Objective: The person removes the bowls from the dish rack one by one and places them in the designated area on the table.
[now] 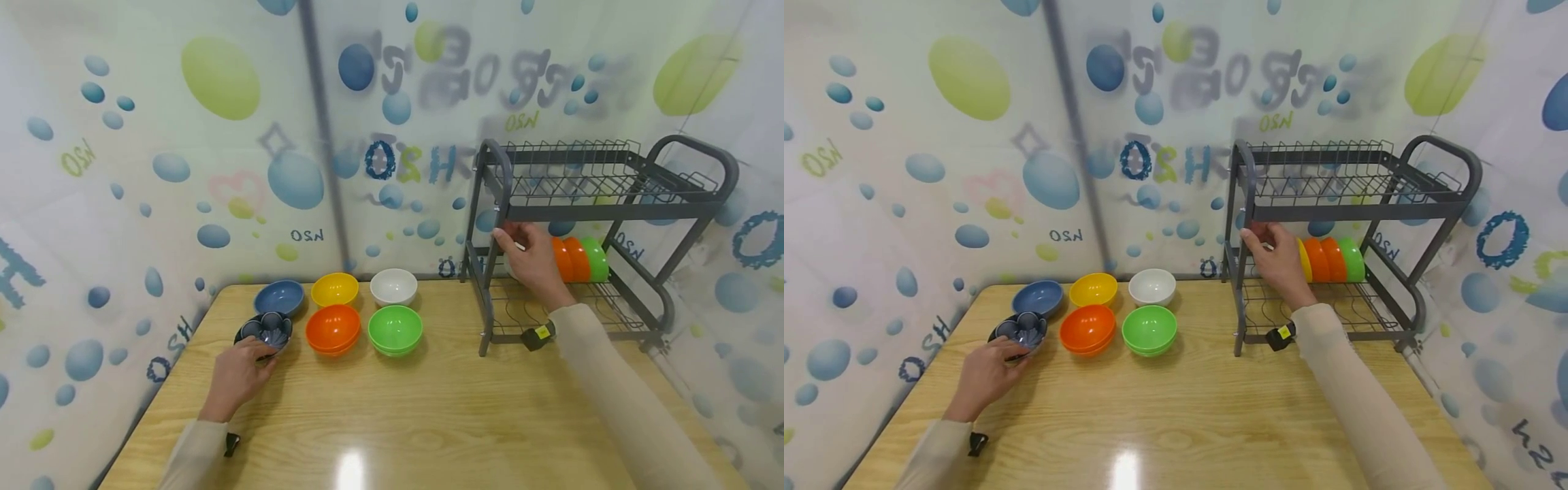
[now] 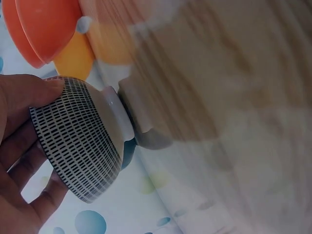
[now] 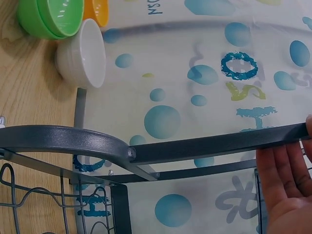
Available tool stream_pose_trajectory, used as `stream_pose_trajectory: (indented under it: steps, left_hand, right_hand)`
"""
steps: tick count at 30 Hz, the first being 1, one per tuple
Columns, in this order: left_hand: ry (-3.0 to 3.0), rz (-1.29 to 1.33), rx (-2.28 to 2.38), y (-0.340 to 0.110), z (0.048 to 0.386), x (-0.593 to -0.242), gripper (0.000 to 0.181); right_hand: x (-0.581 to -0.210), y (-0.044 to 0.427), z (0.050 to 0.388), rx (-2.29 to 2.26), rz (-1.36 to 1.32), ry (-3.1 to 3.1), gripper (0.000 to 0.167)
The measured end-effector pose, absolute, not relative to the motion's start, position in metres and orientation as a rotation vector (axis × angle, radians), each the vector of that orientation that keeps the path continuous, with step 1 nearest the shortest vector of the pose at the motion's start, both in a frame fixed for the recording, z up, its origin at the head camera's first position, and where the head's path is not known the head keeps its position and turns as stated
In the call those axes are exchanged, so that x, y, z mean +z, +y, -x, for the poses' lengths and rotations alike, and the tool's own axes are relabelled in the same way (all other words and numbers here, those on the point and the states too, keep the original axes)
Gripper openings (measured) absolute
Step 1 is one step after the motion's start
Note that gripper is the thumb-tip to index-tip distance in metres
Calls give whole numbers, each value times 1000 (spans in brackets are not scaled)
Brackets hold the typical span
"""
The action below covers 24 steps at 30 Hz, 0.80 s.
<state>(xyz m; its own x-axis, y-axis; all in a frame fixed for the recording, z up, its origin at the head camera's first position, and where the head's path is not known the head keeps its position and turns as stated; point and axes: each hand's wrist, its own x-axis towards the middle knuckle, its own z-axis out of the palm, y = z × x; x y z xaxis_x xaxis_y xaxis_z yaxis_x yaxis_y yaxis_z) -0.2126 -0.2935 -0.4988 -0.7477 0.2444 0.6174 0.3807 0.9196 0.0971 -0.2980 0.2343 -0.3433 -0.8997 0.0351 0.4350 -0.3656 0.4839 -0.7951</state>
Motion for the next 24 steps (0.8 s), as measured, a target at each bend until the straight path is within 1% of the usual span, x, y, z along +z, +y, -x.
stream_pose_trajectory:
  steps: [10,18,24]
  left_hand:
    - [-2572,418,-297,-288,211,-487,13]
    - [-2738,381,-353,-286,211,-478,10]
    - [-2747,392,-420,-287,212,-481,14]
  right_hand:
    - [-341,233,298,1401,-264,-2345,46]
    - [-343,234,298,1444,-236,-2363,54]
    - [-345,233,298,1430,-244,-2352,52]
